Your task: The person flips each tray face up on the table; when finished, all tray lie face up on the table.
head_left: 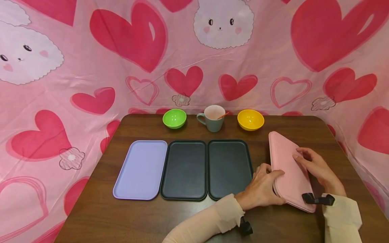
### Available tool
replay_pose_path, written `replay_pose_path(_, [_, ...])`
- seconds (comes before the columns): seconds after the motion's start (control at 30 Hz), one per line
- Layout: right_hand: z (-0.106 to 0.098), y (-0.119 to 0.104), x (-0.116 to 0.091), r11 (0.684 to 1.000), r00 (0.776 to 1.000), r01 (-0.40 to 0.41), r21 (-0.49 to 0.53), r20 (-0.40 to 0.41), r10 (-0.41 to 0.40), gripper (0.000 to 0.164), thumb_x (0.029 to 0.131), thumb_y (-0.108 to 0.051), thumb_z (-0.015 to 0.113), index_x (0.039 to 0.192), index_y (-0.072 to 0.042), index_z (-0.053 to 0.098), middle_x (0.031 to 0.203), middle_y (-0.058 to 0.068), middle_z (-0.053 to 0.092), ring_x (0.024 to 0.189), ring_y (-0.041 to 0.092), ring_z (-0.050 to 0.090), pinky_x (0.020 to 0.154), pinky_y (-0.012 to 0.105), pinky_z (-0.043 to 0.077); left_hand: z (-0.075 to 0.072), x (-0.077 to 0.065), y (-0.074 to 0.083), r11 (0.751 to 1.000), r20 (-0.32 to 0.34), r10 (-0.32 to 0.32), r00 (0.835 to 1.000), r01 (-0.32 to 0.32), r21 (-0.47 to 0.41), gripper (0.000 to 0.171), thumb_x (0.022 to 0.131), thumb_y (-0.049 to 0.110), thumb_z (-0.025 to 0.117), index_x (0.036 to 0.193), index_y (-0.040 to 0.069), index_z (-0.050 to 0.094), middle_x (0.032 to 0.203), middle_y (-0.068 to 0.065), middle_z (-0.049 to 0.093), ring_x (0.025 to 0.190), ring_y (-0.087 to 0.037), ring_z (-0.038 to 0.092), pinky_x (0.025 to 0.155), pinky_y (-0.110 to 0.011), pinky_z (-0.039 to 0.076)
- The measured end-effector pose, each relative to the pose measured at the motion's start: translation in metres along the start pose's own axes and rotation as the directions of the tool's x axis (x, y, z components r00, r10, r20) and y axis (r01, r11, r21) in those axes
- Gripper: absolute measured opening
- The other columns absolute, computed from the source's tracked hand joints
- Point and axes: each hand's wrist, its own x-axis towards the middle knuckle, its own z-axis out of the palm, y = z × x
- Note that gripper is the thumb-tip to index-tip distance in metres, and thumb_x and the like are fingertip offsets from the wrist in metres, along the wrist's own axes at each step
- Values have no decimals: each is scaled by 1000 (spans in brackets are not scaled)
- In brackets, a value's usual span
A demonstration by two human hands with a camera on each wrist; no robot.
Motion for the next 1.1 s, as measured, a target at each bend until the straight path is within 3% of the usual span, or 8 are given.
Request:
replay_pose_path(0.17, [0,-3,-1,1000,1000,3,-4,22,-3,61,103,-32,53,143,12,35,142,40,39,97,-13,40,72,3,38,-3,-1,1,999,-26,22,999,-22,25,70,69,48,88,132,31,62,119,4,48,105,-4,39,82,-13,30])
replay_pose_path(0.3, [-1,-8,-2,1000,998,-6,-5,55,6,61,104,-31,51,143,14,34,145,42,36,118,36,52,72,3,39,-6,-2,1,999,-30,35,999,-34,20,67,70,48,87,130,31,63,121,4,49,107,-5,40,83,-14,30])
replay_pose_path(0.43, [-2,-16,-2,999,995,-27,-23,95,29,65,105,-34,48,146,13,31,149,43,31,131,60,34,99,40,53,-8,-3,2,999,-28,42,999,-41,6,65,71,48,87,130,32,63,124,3,50,109,-6,41,85,-14,31])
replay_pose_path(0.53, [-2,-21,-3,999,993,-25,-38,113,29,66,105,-35,47,147,13,29,149,43,32,132,60,35,103,66,38,-10,-3,2,999,-32,46,998,-46,4,65,71,48,87,129,32,63,125,3,50,110,-6,41,86,-13,31])
replay_pose_path(0.73, [-2,-30,-5,999,993,-5,-49,121,11,65,105,-34,47,148,12,30,147,40,38,128,55,41,79,12,47,-12,-4,3,998,-50,59,997,-58,14,63,72,46,87,128,33,63,125,4,50,110,-7,41,86,-14,31])
replay_pose_path(0.87, [-1,-36,-8,999,992,19,-41,125,-14,62,105,-31,48,148,10,31,145,40,40,126,51,46,89,31,56,-14,-5,4,998,-50,65,997,-65,7,62,72,45,87,128,33,63,126,4,50,112,-8,41,87,-14,31])
replay_pose_path(0.97, [-1,-39,-9,999,993,35,-38,116,-30,60,105,-30,50,148,8,32,143,37,44,115,23,59,91,43,57,-16,-6,5,997,-41,72,997,-72,3,61,73,46,86,128,33,63,128,4,49,113,-8,41,87,-15,32])
replay_pose_path(1.1, [0,-43,-11,998,993,66,3,97,-66,58,103,-27,53,147,7,35,135,14,55,99,-17,47,81,13,50,-19,-8,7,996,-37,86,996,-86,-2,60,74,45,85,128,33,63,129,3,49,115,-9,41,89,-16,32])
